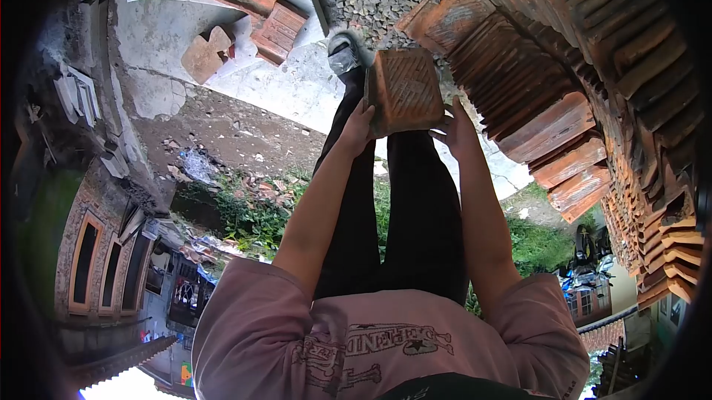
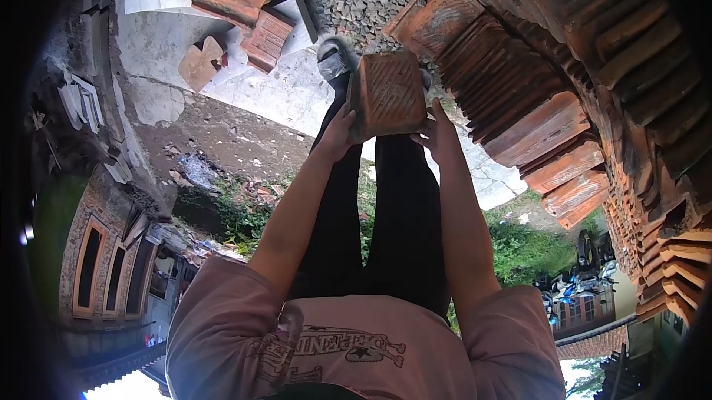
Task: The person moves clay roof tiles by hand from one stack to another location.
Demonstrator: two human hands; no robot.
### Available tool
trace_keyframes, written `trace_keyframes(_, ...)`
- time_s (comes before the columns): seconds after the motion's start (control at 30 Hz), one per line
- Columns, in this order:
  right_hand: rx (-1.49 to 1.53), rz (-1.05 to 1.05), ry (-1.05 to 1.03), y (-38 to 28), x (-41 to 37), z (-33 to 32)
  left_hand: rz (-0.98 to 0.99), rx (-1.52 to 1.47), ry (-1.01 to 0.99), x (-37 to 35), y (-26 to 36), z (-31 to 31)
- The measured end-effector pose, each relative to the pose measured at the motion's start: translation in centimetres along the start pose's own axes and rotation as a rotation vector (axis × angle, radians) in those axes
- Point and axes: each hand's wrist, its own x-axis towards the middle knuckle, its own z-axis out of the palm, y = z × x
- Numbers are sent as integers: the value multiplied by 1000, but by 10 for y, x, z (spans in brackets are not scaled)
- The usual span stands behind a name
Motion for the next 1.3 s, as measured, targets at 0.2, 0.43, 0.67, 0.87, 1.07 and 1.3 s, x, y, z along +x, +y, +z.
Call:
trace_keyframes(0.2,-182,49,-20,24,35,0,217,353,77,-22,28,9)
trace_keyframes(0.43,15,-119,48,-4,-19,31,275,213,-95,-19,21,8)
trace_keyframes(0.67,-52,-225,-34,-16,-24,18,310,78,-41,-31,-7,24)
trace_keyframes(0.87,-212,-124,125,-31,-13,28,213,96,-69,-33,0,25)
trace_keyframes(1.07,-153,-264,-47,-10,-28,31,380,139,-73,-51,8,16)
trace_keyframes(1.3,-321,-278,-48,-12,-50,62,361,77,-10,-82,-11,-4)
